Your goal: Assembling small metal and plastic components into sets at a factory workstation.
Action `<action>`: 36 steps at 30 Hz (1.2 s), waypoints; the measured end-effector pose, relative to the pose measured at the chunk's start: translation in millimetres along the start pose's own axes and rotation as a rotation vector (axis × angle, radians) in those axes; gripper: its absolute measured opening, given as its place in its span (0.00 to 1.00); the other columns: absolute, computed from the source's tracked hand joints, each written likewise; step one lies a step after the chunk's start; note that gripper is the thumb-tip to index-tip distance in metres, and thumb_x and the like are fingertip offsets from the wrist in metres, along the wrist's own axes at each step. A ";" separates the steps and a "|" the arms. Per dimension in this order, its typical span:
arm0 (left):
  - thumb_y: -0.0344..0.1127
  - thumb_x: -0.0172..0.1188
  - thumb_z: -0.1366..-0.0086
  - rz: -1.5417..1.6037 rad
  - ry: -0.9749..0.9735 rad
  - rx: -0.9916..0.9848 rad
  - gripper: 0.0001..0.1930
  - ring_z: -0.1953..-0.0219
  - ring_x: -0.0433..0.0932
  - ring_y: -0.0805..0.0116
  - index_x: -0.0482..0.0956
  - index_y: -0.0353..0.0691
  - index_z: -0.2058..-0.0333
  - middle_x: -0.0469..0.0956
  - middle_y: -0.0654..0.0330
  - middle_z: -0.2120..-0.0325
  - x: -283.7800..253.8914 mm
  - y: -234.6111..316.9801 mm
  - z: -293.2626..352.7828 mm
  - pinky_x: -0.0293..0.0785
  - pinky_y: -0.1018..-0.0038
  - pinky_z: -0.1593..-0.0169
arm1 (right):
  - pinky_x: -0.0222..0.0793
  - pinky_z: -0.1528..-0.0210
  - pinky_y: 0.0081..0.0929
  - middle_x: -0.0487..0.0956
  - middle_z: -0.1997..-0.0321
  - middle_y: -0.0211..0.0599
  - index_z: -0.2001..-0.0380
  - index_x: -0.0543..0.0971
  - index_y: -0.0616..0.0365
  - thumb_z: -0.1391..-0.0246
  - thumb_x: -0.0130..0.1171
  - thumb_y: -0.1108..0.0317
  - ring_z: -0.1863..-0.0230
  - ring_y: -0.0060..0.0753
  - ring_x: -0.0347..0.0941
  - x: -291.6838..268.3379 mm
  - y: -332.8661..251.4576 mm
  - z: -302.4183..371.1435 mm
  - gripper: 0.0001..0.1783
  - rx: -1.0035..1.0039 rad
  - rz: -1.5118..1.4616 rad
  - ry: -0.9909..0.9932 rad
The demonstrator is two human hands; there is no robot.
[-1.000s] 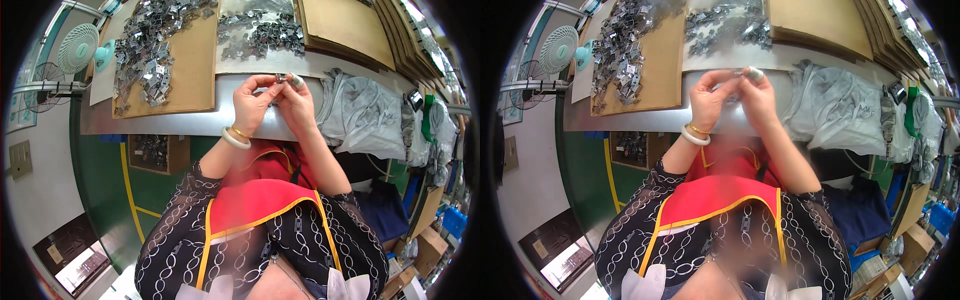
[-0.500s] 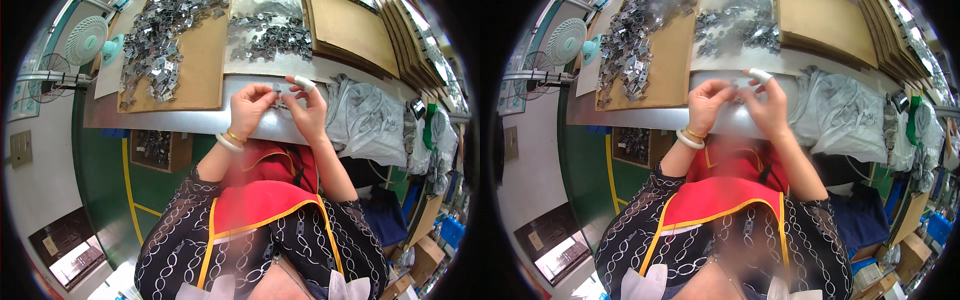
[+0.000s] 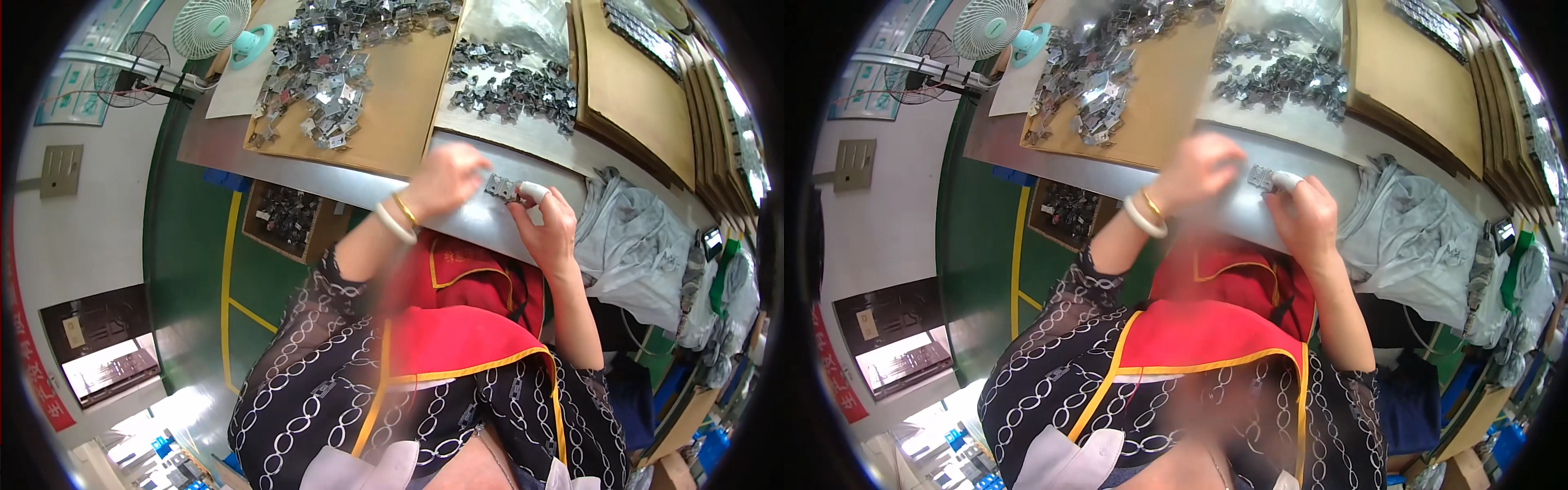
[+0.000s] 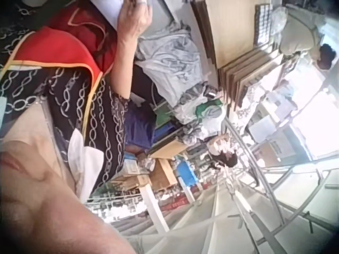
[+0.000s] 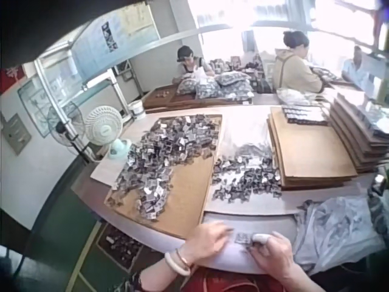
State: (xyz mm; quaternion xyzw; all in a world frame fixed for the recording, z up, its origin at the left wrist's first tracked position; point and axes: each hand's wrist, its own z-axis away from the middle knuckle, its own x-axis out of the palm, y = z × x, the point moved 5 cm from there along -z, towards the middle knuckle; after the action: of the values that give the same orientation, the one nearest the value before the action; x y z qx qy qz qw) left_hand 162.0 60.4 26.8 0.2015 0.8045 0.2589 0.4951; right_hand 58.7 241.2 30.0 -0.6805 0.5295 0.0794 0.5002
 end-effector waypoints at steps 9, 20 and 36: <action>0.33 0.59 0.40 -1.127 -0.033 -0.354 0.11 0.37 0.70 0.45 0.89 0.45 0.63 0.82 0.51 0.51 -119.5 -178.9 -45.0 0.66 0.51 0.36 | 0.76 0.59 0.27 0.85 0.63 0.39 0.58 0.83 0.63 0.54 0.72 0.79 0.66 0.32 0.80 -14.1 -0.3 3.6 0.17 0.110 -0.089 0.099; 0.28 0.59 0.37 -0.831 -0.067 -0.172 0.11 0.59 0.81 0.44 0.79 0.37 0.56 0.80 0.43 0.59 -69.3 -143.3 -30.1 0.81 0.57 0.56 | 0.76 0.61 0.26 0.85 0.63 0.38 0.59 0.83 0.62 0.54 0.73 0.80 0.67 0.30 0.79 -15.0 2.5 3.2 0.16 0.130 -0.136 0.137; 0.34 0.76 0.46 -0.239 0.148 -0.676 0.19 0.64 0.86 0.64 0.85 0.34 0.56 0.86 0.55 0.66 -76.4 -123.1 7.1 0.82 0.69 0.56 | 0.73 0.62 0.25 0.86 0.61 0.36 0.59 0.84 0.60 0.53 0.73 0.78 0.66 0.28 0.80 -14.0 12.4 10.6 0.15 0.163 -0.150 0.165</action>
State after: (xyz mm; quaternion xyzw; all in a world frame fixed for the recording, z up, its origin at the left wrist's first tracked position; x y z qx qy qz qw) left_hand 192.8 -79.0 1.1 -0.0881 0.7251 0.4641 0.5011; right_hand 47.2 259.0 26.4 -0.6796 0.5212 -0.0577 0.5130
